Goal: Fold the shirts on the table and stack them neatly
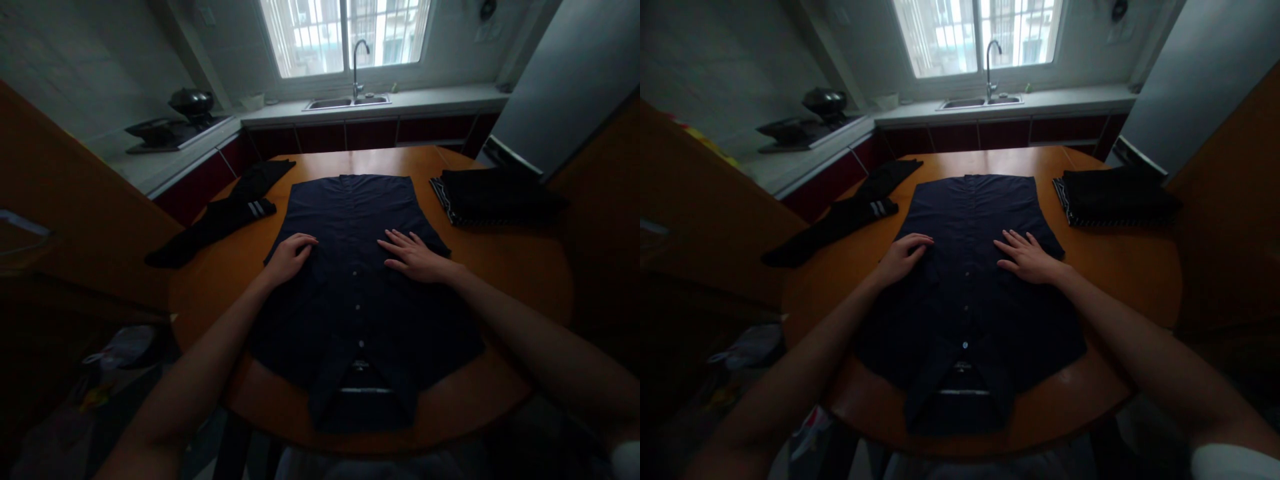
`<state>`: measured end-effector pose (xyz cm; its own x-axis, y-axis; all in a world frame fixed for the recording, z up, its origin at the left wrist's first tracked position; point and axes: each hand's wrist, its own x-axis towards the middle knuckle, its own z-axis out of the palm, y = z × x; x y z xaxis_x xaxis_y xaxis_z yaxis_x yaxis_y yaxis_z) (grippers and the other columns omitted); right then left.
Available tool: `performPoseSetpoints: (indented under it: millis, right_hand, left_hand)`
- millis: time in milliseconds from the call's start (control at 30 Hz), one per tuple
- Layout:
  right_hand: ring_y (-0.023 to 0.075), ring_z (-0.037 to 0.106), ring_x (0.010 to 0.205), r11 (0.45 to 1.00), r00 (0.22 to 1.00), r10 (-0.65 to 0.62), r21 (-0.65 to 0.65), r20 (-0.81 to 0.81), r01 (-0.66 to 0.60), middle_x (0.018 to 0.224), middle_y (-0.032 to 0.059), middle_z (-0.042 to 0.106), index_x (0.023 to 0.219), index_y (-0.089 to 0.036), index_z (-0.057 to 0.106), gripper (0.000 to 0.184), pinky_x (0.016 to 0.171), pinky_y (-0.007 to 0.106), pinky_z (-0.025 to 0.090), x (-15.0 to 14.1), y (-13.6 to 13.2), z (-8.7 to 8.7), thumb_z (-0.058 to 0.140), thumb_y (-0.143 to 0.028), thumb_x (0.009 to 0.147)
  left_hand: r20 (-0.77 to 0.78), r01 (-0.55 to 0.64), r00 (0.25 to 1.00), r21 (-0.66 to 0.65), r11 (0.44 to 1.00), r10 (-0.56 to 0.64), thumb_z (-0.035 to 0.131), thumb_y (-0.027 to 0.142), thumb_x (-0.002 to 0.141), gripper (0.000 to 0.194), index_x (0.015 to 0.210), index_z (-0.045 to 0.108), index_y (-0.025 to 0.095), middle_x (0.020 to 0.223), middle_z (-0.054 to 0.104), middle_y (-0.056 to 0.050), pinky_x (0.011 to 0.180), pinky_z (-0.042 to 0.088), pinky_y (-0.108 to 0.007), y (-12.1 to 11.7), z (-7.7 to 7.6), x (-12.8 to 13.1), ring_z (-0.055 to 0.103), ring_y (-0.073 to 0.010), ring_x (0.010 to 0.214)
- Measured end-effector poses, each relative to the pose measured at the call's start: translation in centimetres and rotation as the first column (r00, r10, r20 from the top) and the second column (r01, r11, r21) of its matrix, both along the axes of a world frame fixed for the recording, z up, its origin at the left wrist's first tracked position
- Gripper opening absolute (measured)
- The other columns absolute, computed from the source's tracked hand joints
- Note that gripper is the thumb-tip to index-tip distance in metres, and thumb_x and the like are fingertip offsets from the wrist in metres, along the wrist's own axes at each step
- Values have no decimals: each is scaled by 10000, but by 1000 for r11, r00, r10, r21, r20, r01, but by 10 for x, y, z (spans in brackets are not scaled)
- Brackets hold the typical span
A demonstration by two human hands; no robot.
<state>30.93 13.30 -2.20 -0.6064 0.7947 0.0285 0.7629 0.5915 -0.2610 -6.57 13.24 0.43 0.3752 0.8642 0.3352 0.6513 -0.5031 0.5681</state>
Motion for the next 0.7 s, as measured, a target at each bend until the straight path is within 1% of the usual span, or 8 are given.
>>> performPoseSetpoints:
  millis: [100, 167, 300, 367, 433, 500, 600, 700]
  right_hand:
    - [314, 144, 1554, 1000, 1000, -18, -1, -13, 18, 1685, 117, 178, 1596, -276, 326, 668, 1225, 616, 133, -1, 0, 1, 324, -609, 1017]
    - [309, 144, 1555, 999, 998, -43, 27, -46, 44, 1685, 122, 183, 1595, -260, 332, 660, 1228, 607, 140, -1, 1, 3, 326, -588, 1022]
    - [301, 190, 1549, 981, 977, -142, 108, -157, 160, 1663, 119, 275, 1576, -234, 379, 617, 1236, 576, 170, 2, 7, 7, 335, -522, 1032]
    - [303, 226, 1540, 968, 962, -197, 116, -190, 222, 1644, 134, 320, 1557, -204, 416, 611, 1236, 563, 189, 3, 10, 7, 325, -507, 1034]
    - [309, 240, 1535, 964, 957, -231, 92, -178, 250, 1636, 152, 331, 1545, -177, 433, 625, 1231, 558, 209, 4, 11, 4, 316, -515, 1032]
    - [316, 231, 1537, 967, 962, -242, 55, -123, 250, 1641, 156, 317, 1545, -173, 429, 641, 1226, 565, 217, 4, 11, 0, 320, -532, 1026]
    - [322, 202, 1544, 971, 970, -237, 23, -46, 238, 1656, 150, 282, 1554, -188, 415, 652, 1226, 585, 197, 4, 10, -5, 339, -548, 1016]
    - [334, 192, 1545, 972, 971, -232, 35, -67, 234, 1660, 142, 273, 1568, -208, 392, 648, 1219, 623, 181, 4, 10, -4, 334, -544, 1016]
  left_hand:
    - [5, 0, 1000, 2, 1000, 0, 518, 296, 948, 242, 1059, 717, 215, 1168, 699, -77, 1057, 492, -455, 1, -1, 0, 656, -229, 1108]
    - [2, 0, 1000, 2, 1000, 0, 516, 300, 950, 243, 1060, 717, 217, 1167, 701, -76, 1056, 493, -453, 1, -2, 0, 656, -229, 1107]
    - [-4, -7, 1000, -5, 1000, 7, 517, 309, 951, 244, 1062, 716, 222, 1170, 703, -74, 1057, 492, -455, 0, -1, 0, 658, -232, 1108]
    - [0, -6, 1000, -9, 1000, 6, 519, 302, 948, 241, 1063, 716, 223, 1175, 701, -74, 1058, 490, -455, 0, 0, 0, 657, -231, 1112]
    - [5, -2, 1000, -9, 1000, 2, 520, 293, 946, 241, 1067, 716, 220, 1179, 699, -75, 1060, 488, -452, 0, -1, 0, 654, -229, 1117]
    - [6, 0, 1000, -8, 1000, 0, 519, 289, 945, 244, 1068, 716, 214, 1181, 696, -79, 1062, 486, -451, 1, -1, -1, 652, -227, 1119]
    - [5, -4, 1000, -7, 1000, 4, 515, 295, 945, 244, 1062, 715, 218, 1174, 698, -76, 1063, 486, -453, 1, -1, -1, 652, -227, 1116]
    - [5, -1, 1000, -1, 1000, 1, 509, 300, 951, 247, 1064, 714, 223, 1173, 698, -72, 1066, 485, -455, 1, -2, -2, 649, -225, 1120]
